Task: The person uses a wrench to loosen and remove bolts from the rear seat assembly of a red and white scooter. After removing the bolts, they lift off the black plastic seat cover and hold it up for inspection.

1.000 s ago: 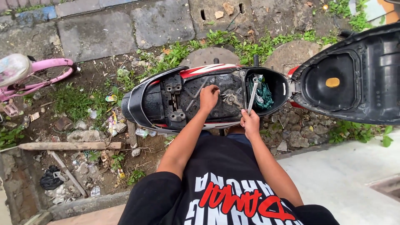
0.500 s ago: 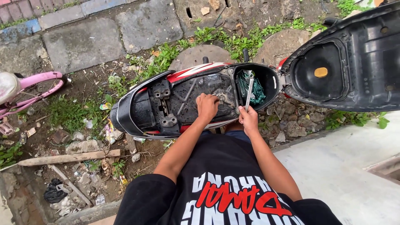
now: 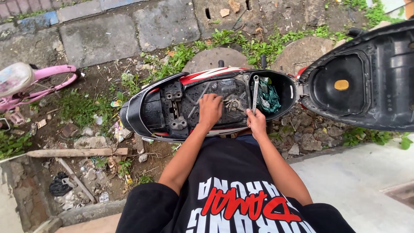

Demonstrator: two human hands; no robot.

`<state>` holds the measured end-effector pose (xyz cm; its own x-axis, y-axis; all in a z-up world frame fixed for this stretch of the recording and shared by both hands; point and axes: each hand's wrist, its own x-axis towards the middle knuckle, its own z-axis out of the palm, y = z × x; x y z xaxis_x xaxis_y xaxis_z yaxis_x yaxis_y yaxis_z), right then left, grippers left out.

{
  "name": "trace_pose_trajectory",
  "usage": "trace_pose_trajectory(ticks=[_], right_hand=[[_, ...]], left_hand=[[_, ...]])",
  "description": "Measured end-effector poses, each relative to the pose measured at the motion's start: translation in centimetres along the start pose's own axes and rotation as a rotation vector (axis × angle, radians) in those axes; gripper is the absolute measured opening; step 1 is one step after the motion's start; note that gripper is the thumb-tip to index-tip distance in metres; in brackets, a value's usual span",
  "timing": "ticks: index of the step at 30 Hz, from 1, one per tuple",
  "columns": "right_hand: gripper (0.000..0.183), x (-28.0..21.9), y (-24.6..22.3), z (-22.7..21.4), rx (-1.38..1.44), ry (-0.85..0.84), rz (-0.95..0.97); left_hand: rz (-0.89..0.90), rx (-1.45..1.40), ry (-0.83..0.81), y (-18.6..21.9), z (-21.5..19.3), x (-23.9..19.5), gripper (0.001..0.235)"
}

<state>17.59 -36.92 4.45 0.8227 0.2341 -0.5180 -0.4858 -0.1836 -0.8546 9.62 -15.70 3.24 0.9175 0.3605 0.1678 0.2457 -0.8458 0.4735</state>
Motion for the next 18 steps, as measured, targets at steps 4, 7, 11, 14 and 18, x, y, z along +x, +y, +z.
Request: trace_pose_trajectory(ticks=[4, 7, 11, 14, 18], right_hand=[[0.031, 0.3, 0.3, 0.7, 0.001, 0.012, -0.022], [0.039, 1.2, 0.7, 1.1, -0.086, 0.057, -0.234], [0.026, 1.0, -0.5, 2.9, -0.142, 0.069, -0.203], [0.026, 0.8, -0.8, 4.0, -0.169, 0.145, -0.158], [0.026, -0.3, -1.5, 4.8, -0.191, 0.118, -0.118]], left_hand=[[-0.102, 0.060, 0.155, -3.0, -6.5, -2.0, 0.019], [-0.125, 0.125, 0.413, -5.1, -13.0, -3.3, 0.024], [-0.510, 0.401, 0.457, -8.5, -18.1, -6.2, 0.051], [-0.845, 0.454, 0.344, -11.3, -18.6, -8.2, 0.082], [-0.892, 0.120, 0.365, -13.9, -17.4, -9.7, 0.075]])
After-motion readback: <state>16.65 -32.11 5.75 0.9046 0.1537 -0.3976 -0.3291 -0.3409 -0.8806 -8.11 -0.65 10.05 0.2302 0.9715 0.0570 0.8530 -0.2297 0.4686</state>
